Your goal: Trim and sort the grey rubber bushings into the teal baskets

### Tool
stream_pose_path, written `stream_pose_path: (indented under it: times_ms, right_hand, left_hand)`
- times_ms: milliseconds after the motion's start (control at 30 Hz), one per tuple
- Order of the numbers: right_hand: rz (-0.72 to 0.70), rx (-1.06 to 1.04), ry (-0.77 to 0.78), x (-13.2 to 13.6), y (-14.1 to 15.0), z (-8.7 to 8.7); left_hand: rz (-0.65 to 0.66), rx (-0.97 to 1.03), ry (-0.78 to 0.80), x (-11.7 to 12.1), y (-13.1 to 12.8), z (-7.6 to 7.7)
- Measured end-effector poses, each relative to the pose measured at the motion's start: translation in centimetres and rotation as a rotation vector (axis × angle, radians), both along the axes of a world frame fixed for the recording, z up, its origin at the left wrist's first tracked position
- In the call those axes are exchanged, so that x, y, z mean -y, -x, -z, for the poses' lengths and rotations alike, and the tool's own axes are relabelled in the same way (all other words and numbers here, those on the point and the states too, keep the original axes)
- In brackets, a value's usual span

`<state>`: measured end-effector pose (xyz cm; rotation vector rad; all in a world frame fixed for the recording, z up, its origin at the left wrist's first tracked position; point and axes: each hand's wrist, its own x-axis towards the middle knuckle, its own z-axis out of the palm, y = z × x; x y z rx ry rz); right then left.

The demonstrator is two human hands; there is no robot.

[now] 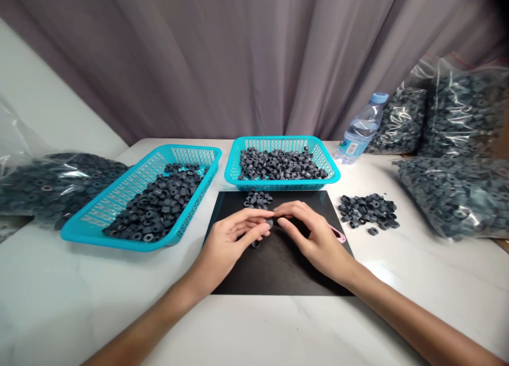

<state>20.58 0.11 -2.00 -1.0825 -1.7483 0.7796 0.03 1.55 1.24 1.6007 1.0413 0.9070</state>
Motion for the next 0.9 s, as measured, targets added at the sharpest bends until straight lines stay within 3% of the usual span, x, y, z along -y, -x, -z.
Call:
stream_pose_path:
  times_ms: [167, 333, 533, 633, 733, 800, 900]
  right_hand:
    - [-0.008, 0.36, -0.131, -0.1, 0.3, 0.8]
    - [-0.032, 0.468, -0.133, -0.2, 0.5, 1.0]
    - [-0.046, 0.5, -0.117, -0.2, 0.7, 0.8]
    - [-0.026, 0.469, -0.145, -0.2, 0.8, 0.8]
    - [0.022, 0.424, -0.188, -0.6, 1.0, 0.8]
    - [0.044, 0.444, -0.221, -1.2, 1.2, 0.8]
    - [0.032, 0.536, -0.27, -2.1, 1.5, 0.8]
  left_hand:
    - [-0.004, 0.039, 0.048, -0.2, 0.0, -0.6]
    - [-0.013, 0.01, 0.044, -0.2, 0.2, -0.5]
    - [-0.096, -0.296, -0.405, 0.2, 0.7, 0.4]
    - [-0.124, -0.398, -0.516, 0.3, 0.9, 0.2]
    - [-0.177, -0.59, -0.707, -0.3, 2.1, -1.3]
    - [-0.286, -0.779, -0.851, -1.2, 3.7, -2.7]
    - [-0.484, -1.008, -0.867, -2.9, 7.0, -4.3]
